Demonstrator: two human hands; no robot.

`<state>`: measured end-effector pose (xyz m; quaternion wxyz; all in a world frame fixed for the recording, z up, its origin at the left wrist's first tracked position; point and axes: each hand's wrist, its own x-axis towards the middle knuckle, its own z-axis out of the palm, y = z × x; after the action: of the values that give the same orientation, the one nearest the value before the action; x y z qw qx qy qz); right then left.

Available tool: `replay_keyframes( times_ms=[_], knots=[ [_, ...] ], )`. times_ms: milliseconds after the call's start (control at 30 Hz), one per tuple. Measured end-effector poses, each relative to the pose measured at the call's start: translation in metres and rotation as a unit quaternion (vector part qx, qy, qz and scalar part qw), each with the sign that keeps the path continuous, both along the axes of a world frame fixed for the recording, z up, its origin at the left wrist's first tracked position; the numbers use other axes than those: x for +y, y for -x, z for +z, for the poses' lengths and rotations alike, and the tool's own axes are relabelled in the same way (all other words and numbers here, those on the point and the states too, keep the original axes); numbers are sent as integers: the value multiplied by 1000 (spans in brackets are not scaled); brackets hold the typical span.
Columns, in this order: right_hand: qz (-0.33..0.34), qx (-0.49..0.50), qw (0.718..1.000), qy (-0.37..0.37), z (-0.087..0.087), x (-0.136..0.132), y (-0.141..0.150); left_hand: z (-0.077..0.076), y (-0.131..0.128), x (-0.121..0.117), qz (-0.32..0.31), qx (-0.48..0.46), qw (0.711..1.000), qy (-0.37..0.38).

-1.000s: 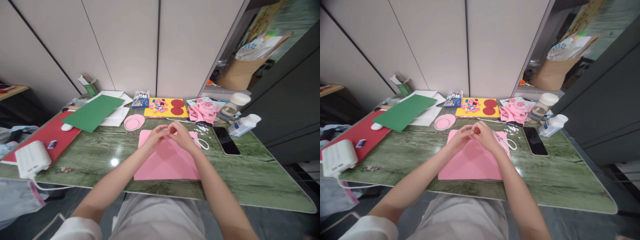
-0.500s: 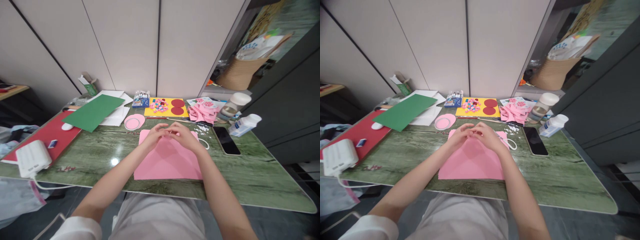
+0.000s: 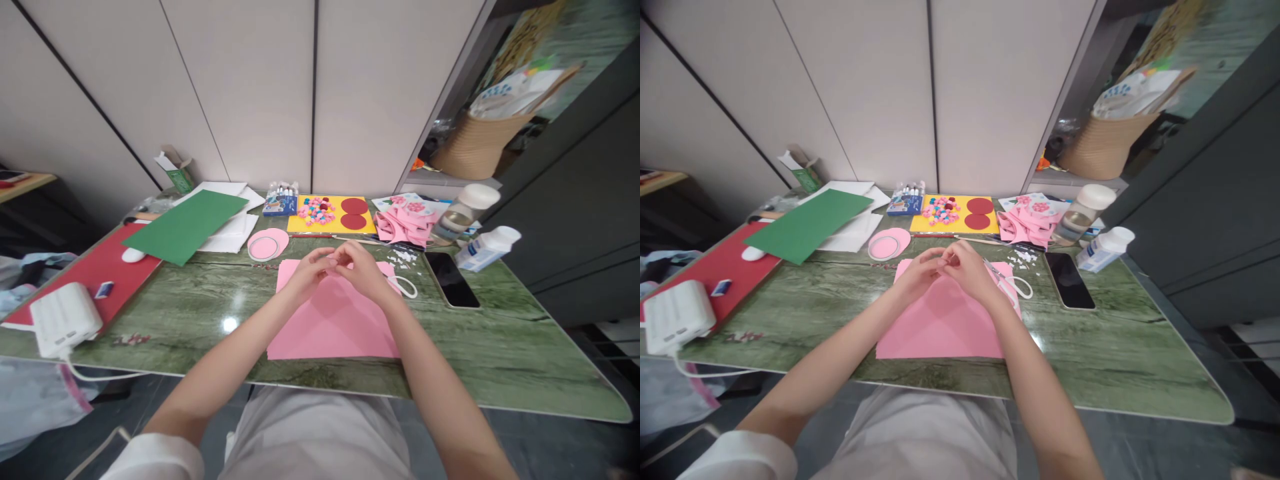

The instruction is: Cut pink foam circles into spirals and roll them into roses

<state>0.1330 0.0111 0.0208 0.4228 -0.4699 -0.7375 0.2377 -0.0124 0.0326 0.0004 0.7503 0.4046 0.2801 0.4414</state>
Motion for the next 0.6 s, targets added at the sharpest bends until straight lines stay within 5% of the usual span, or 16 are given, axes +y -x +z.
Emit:
replay_keyframes(
  times_ms=[600],
  knots=[
    [47,-57,997,-26,7,-3,-7,-3,4,6,13,6,1000,6]
  ],
)
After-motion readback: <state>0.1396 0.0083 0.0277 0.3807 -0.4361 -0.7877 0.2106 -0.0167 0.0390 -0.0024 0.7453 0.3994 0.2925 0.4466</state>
